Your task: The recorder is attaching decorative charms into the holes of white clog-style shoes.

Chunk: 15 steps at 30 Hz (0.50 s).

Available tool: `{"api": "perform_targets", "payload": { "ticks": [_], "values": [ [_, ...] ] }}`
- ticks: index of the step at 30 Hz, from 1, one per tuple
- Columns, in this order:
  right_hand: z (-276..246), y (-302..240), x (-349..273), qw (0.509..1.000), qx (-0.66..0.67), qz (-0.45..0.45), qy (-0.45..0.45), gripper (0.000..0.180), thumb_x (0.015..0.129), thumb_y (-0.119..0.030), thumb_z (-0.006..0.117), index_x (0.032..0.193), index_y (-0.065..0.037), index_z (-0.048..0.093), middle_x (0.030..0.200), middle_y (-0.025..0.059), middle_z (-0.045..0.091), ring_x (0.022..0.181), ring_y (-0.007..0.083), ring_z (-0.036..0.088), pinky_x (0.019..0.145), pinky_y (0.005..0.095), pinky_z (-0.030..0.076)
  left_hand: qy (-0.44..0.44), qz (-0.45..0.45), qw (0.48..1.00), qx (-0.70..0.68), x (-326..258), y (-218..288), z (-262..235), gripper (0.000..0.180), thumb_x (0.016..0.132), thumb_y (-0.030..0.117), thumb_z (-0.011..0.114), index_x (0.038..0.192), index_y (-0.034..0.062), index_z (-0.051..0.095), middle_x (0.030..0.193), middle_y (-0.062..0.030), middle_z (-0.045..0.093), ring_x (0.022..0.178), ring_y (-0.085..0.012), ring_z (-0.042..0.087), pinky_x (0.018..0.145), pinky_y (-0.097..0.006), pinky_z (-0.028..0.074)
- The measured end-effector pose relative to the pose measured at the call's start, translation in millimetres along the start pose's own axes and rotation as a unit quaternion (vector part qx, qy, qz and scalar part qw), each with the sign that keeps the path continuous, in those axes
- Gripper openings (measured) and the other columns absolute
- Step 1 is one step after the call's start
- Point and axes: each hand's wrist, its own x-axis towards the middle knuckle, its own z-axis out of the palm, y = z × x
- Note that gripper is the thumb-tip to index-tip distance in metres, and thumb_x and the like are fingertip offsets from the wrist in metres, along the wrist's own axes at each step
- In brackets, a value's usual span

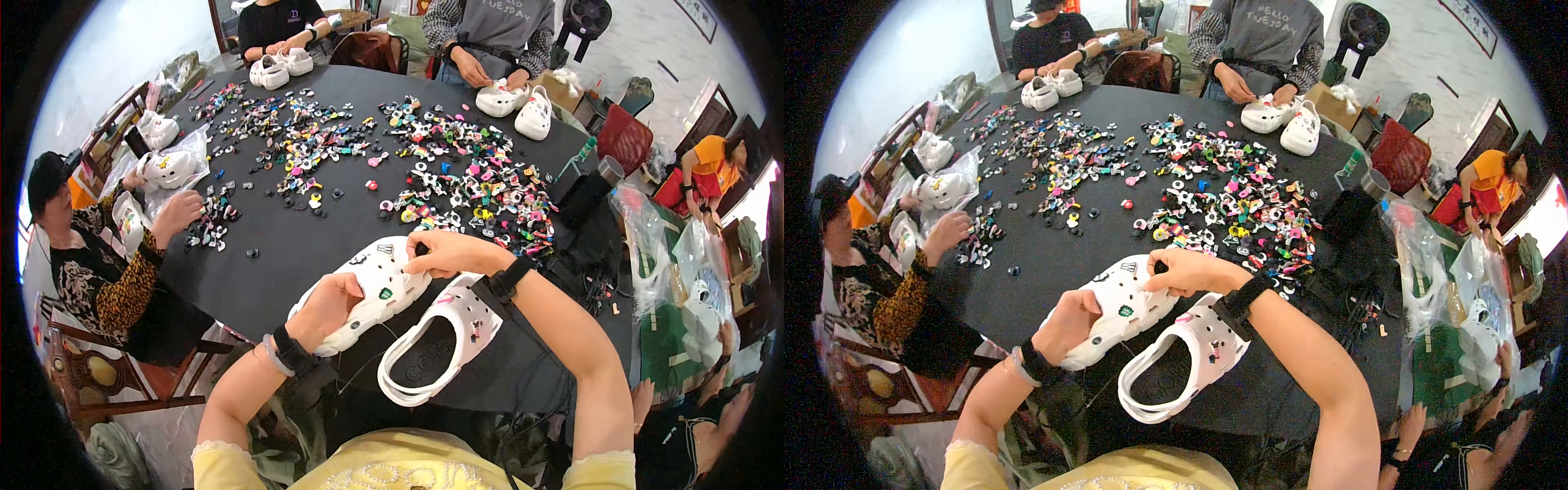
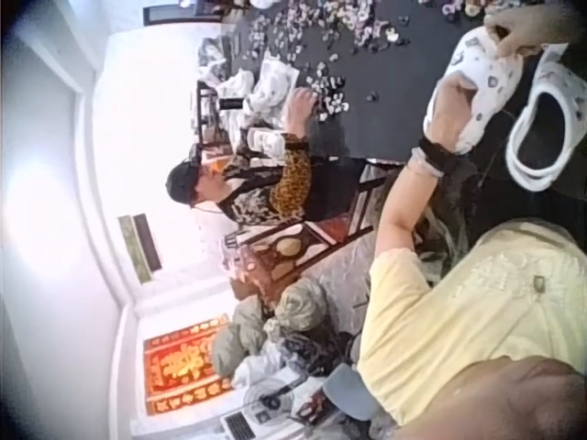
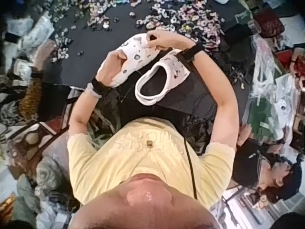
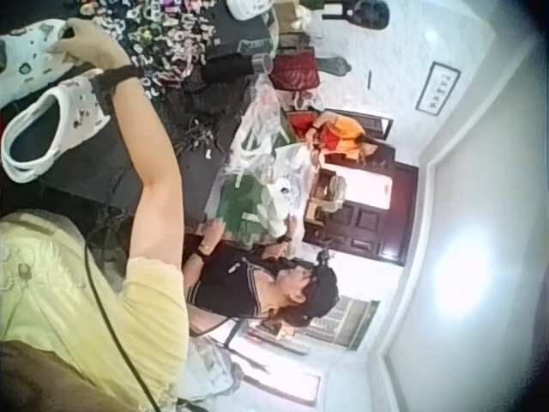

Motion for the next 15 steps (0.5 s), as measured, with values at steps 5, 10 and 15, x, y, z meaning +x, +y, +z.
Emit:
{"api": "perform_targets", "payload": {
  "ticks": [5, 10, 15],
  "values": [
    [3.5, 2.3, -5.0, 0.994, 0.074, 0.027, 0.072, 0.022, 0.082, -0.019, 0.062, 0.087, -0.004, 0.046, 0.056, -0.0034, 0.041, 0.040, 0.0025, 0.030, 0.035, 0.0209, 0.017, 0.009, -0.014, 0.999, 0.040, 0.2, -1.6, -2.2, 0.039, 0.061, -0.007, 0.041, 0.098, -0.0106, 0.053, 0.096, -0.0169, 0.060, 0.083, -0.0256, 0.060, 0.082, -0.035, 0.047],
    [6.4, 9.6, 0.8, 0.974, 0.192, 0.042, 0.109, 0.039, 0.089, -0.037, 0.049, 0.069, -0.004, 0.051, 0.053, -0.0024, 0.040, 0.036, 0.0032, 0.026, 0.032, 0.0203, 0.015, 0.010, 0.013, 0.998, 0.063, 13.2, -4.9, -32.8, 0.034, 0.063, -0.006, 0.042, 0.094, -0.0110, 0.055, 0.093, -0.0153, 0.061, 0.080, -0.0247, 0.061, 0.079, -0.035, 0.048],
    [2.1, 6.0, -18.6, 0.957, 0.258, 0.043, 0.125, 0.034, 0.088, -0.033, 0.050, 0.069, -0.004, 0.051, 0.053, -0.0026, 0.039, 0.036, 0.0038, 0.026, 0.033, 0.0202, 0.015, 0.031, 0.100, 0.903, 0.416, 22.0, -9.7, -4.8, 0.033, 0.071, 0.002, 0.045, 0.101, -0.0068, 0.054, 0.100, -0.0190, 0.059, 0.090, -0.0317, 0.058, 0.083, -0.039, 0.046]
  ]
}}
